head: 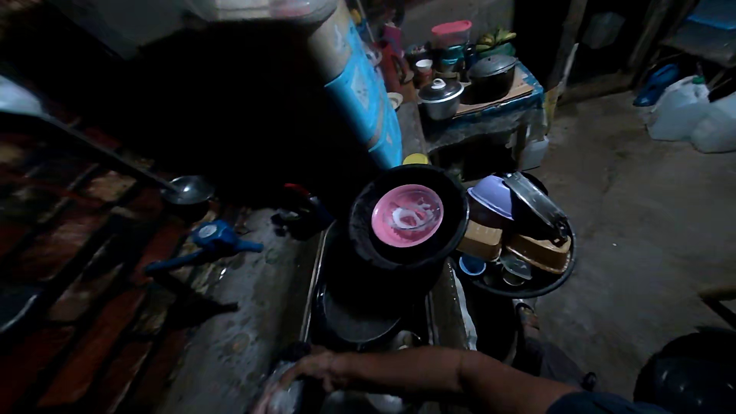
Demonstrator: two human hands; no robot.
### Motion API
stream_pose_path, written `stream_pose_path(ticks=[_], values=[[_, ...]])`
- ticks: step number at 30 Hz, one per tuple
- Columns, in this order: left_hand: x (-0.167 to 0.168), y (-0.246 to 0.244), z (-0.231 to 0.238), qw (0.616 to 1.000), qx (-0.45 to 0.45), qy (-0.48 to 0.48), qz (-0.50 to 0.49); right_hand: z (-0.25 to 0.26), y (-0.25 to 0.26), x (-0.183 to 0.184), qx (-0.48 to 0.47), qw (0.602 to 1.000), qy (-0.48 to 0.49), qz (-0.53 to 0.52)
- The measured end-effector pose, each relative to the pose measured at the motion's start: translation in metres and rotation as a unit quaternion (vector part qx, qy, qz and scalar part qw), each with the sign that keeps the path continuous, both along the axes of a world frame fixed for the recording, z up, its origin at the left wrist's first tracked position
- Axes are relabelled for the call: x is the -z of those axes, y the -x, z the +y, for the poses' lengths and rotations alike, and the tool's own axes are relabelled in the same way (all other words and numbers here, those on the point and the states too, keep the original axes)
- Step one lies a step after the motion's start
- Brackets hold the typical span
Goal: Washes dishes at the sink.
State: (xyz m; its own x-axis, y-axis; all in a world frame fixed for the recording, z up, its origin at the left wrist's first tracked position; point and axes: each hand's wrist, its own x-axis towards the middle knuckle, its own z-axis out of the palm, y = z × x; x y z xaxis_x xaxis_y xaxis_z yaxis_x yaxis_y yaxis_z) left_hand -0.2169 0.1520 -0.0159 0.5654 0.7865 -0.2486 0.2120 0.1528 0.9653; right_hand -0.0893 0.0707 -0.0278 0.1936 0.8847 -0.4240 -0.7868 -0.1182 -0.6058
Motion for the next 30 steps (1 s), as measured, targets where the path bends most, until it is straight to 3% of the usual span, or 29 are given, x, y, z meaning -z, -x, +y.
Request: stream_pose_path(ticks=[12,22,30], values=[[-0.022,-0.009,-0.011,0.982,-0.075,-0.014,0.173,-0.003,-0.001,0.007,-0.022,0.998,0.030,0.057],[-0.033,0.003,-0.003,0.978,-0.085,-0.034,0.187,-0.008,-0.002,0.001,-0.025,0.998,0.031,0.048],[-0.059,0.012,-0.002,0.985,-0.050,-0.033,0.162,0.002,-0.001,0.030,-0.017,0.996,0.084,0.024]])
